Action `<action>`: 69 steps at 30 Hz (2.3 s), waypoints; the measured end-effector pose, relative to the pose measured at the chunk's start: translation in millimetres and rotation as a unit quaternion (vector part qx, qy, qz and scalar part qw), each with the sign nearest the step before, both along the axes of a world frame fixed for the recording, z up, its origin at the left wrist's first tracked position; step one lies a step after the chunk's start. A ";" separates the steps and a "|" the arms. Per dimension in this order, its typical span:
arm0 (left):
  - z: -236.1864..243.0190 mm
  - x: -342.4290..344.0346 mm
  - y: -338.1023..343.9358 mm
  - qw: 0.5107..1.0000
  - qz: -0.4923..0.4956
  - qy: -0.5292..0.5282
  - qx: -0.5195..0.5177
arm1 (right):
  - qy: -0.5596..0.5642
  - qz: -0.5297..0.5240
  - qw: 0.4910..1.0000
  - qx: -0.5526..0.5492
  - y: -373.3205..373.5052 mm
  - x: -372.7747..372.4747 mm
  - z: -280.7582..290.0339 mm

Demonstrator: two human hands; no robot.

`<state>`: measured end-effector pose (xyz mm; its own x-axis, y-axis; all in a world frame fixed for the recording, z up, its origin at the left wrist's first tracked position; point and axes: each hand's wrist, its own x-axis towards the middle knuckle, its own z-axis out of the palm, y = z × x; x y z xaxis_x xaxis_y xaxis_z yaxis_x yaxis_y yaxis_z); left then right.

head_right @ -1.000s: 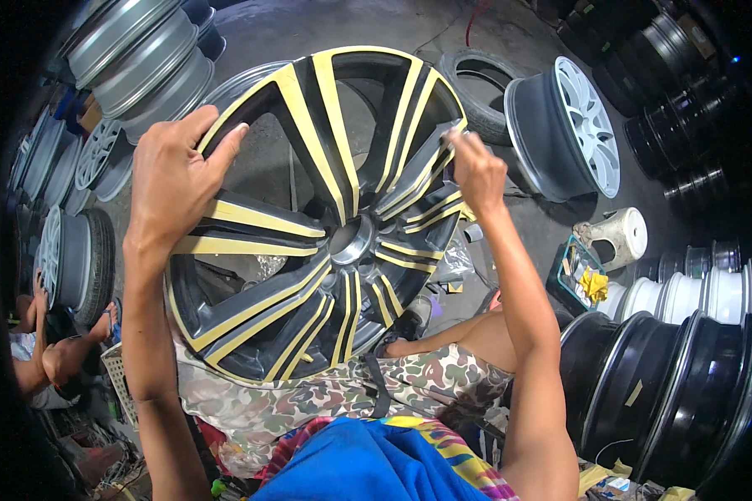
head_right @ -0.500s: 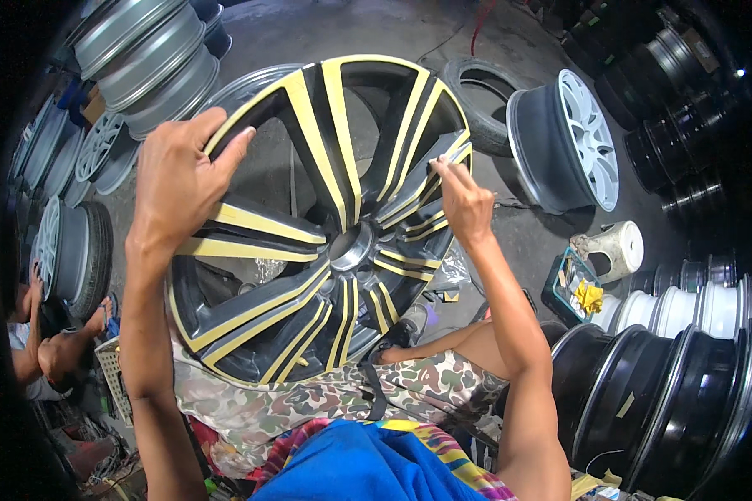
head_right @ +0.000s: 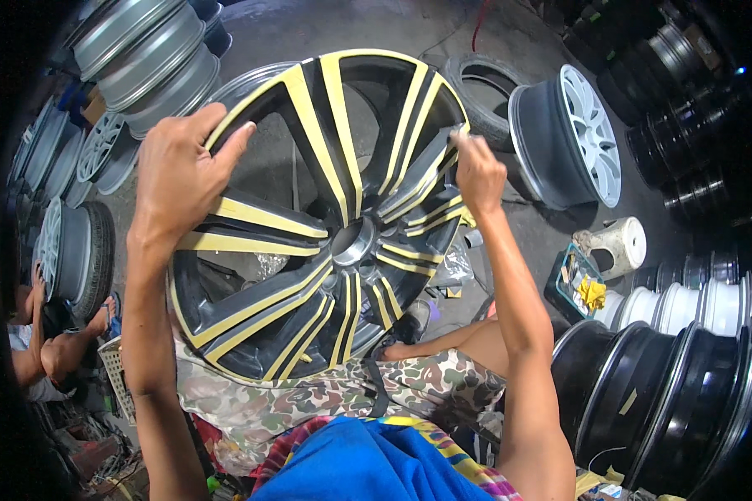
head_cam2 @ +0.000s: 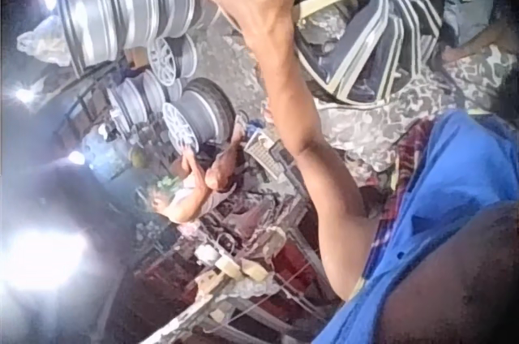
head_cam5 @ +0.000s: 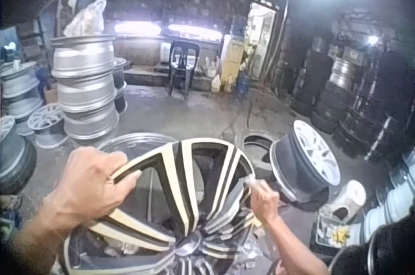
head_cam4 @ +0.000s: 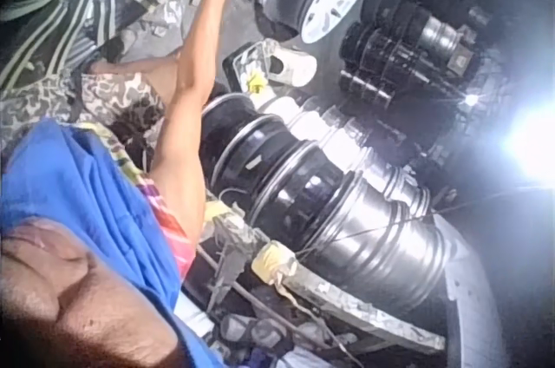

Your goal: The person applies yellow masking tape to the spokes of a black car wheel, retrieves sandpaper from a red toolbox, and rubs the metal surfaces of the wheel between the taped sections.

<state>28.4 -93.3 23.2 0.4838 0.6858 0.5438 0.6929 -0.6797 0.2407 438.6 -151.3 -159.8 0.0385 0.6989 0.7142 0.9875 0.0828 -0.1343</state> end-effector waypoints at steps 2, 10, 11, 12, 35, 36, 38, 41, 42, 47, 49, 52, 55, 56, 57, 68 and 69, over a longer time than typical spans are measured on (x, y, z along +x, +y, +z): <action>-2.4 2.7 4.8 1.000 -0.005 -0.011 0.009 | -0.033 0.052 0.998 0.028 -18.4 -2.6 -11.5; 3.8 1.0 -2.1 0.999 0.032 0.009 -0.011 | -0.058 0.053 0.996 -0.051 -17.7 2.5 14.3; 5.5 1.5 -1.6 1.000 0.028 0.007 -0.001 | -0.068 0.102 0.992 -0.025 -21.8 -5.6 9.0; -0.2 4.3 -1.5 1.000 0.019 0.008 -0.001 | -0.103 0.153 0.982 -0.033 -27.6 -8.6 10.2; -4.0 8.0 3.0 1.000 -0.004 -0.002 0.003 | -0.133 0.071 0.980 -0.134 7.9 24.7 34.9; -4.2 9.2 3.5 1.000 -0.014 -0.015 0.005 | -0.131 0.103 0.979 -0.120 4.5 24.1 26.8; -3.9 3.8 3.9 1.000 -0.004 -0.018 0.002 | -0.121 0.111 0.969 -0.185 -12.7 -4.4 30.7; -8.5 4.2 4.5 0.999 -0.022 -0.016 0.026 | -0.123 0.069 0.975 -0.170 -4.1 8.7 36.1; -6.4 4.4 3.8 0.999 -0.024 -0.016 0.029 | -0.136 0.030 0.973 -0.185 10.7 8.4 46.4; -5.5 5.8 2.8 0.999 -0.018 -0.028 0.012 | -0.122 0.150 0.952 -0.237 -22.0 -26.8 23.7; -7.0 6.0 2.2 0.999 -0.024 -0.019 0.009 | -0.107 0.198 0.949 -0.223 -35.5 -36.8 17.7; -7.9 4.4 3.3 0.999 -0.020 -0.027 0.025 | -0.149 0.080 0.967 -0.191 -7.2 -11.3 34.5; -2.2 4.7 0.0 1.000 -0.009 -0.012 0.010 | -0.143 0.111 0.962 -0.205 -6.3 -13.4 39.1; 0.2 3.3 -1.7 1.000 0.000 -0.007 -0.001 | -0.148 0.154 0.950 -0.227 -16.0 -26.4 34.3; -1.9 4.4 -2.9 1.000 0.004 -0.002 -0.017 | -0.154 0.184 0.934 -0.265 -28.7 -41.0 40.4; 1.6 2.9 -7.0 0.999 0.024 0.020 -0.010 | -0.070 0.158 0.981 -0.087 -41.2 -18.8 15.1; -3.1 4.0 -4.3 1.000 0.023 0.013 -0.017 | -0.049 0.076 0.989 -0.113 -42.8 7.7 13.3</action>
